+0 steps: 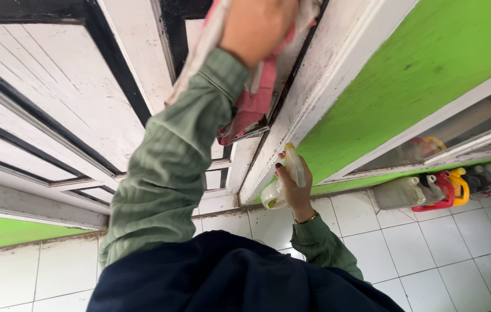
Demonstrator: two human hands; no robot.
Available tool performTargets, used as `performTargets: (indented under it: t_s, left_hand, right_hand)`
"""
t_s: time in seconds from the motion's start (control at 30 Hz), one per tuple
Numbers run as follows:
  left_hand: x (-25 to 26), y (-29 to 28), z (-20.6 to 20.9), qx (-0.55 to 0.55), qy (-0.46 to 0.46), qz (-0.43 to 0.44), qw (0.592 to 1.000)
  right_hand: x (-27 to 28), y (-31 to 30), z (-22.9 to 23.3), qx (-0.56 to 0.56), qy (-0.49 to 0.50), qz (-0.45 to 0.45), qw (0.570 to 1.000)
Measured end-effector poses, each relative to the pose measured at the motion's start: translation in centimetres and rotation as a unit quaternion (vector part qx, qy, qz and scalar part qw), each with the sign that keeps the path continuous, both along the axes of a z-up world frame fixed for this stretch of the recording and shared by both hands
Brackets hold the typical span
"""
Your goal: The person sprays a cleaning solution onto a white door with black trim and wipes the surface with a cloth. They repeatedly spray and wipe different sections of the door, including the frame and lower edges.
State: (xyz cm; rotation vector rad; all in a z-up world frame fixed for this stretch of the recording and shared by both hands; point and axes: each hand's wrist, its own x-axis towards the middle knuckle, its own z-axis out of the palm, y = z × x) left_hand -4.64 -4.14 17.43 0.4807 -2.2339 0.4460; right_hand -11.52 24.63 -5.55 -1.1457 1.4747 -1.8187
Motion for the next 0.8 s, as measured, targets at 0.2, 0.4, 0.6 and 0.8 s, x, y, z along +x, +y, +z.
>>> performTargets:
  t_s: [0.2, 0.4, 0.6, 0.8]
  left_hand:
    - [0.0, 1.2, -10.3, -0.243, -0.169, -0.017, 0.955]
    - [5.0, 4.3, -20.4, 0.091, 0.004, -0.215, 0.972]
    - [6.0, 3.8, -19.7, -0.032, -0.054, -0.119, 0.991]
    - [5.4, 4.1, -11.9, -0.133, 0.039, -0.085, 0.987]
  right_hand:
    - [0.1, -0.3, -0.4, 0.004, 0.001, 0.012, 1.000]
    - [-0.7, 1.0, -1.0, 0.013, -0.030, -0.004, 0.999]
    - [-1.4, 2.2, -0.9, 0.005, 0.004, -0.029, 1.000]
    - [-1.2, 2.6, -0.9, 0.011, 0.037, -0.041, 0.998]
